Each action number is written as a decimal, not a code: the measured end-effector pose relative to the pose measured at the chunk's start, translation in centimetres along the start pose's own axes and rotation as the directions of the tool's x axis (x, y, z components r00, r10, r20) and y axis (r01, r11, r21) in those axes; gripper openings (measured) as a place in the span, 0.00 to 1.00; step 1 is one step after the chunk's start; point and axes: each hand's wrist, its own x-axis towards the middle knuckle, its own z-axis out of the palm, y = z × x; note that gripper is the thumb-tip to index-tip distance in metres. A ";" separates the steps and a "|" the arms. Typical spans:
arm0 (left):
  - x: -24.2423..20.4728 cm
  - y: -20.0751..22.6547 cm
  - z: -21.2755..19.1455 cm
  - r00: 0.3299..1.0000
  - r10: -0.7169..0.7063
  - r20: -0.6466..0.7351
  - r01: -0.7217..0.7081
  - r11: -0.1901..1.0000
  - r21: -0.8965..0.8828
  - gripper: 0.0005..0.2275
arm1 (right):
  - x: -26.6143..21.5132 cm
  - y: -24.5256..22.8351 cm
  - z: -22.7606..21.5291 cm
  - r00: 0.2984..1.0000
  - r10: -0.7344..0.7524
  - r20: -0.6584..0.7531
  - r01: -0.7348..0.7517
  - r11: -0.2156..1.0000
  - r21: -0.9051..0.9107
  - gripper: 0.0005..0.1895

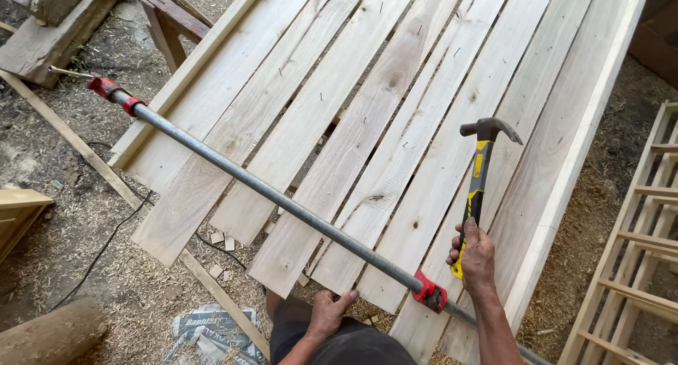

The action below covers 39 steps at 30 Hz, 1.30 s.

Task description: Assembling wooden planks into a flat surface using a hammer, nails, and a pipe clamp.

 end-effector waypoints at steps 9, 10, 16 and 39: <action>0.5 -1.1 -0.1 0.999 -0.035 0.033 0.035 0.999 -0.005 0.25 | 3.1 -7.8 2.8 0.975 -0.214 -0.064 0.201 0.965 -0.166 0.23; 0.6 -0.9 -0.1 0.999 -0.033 0.040 0.033 0.999 0.000 0.25 | 3.8 -8.7 2.7 0.974 -0.214 -0.072 0.200 0.966 -0.164 0.23; 0.8 -1.2 -0.5 0.992 -0.085 0.093 0.089 0.995 -0.044 0.24 | 7.2 -13.7 3.2 0.830 -0.553 -0.068 0.537 0.827 -0.168 0.22; 1.5 -3.7 -0.3 0.957 -0.277 0.079 0.286 0.948 -0.139 0.13 | 19.2 -15.4 8.8 0.985 -0.161 -0.063 0.101 0.829 -0.550 0.31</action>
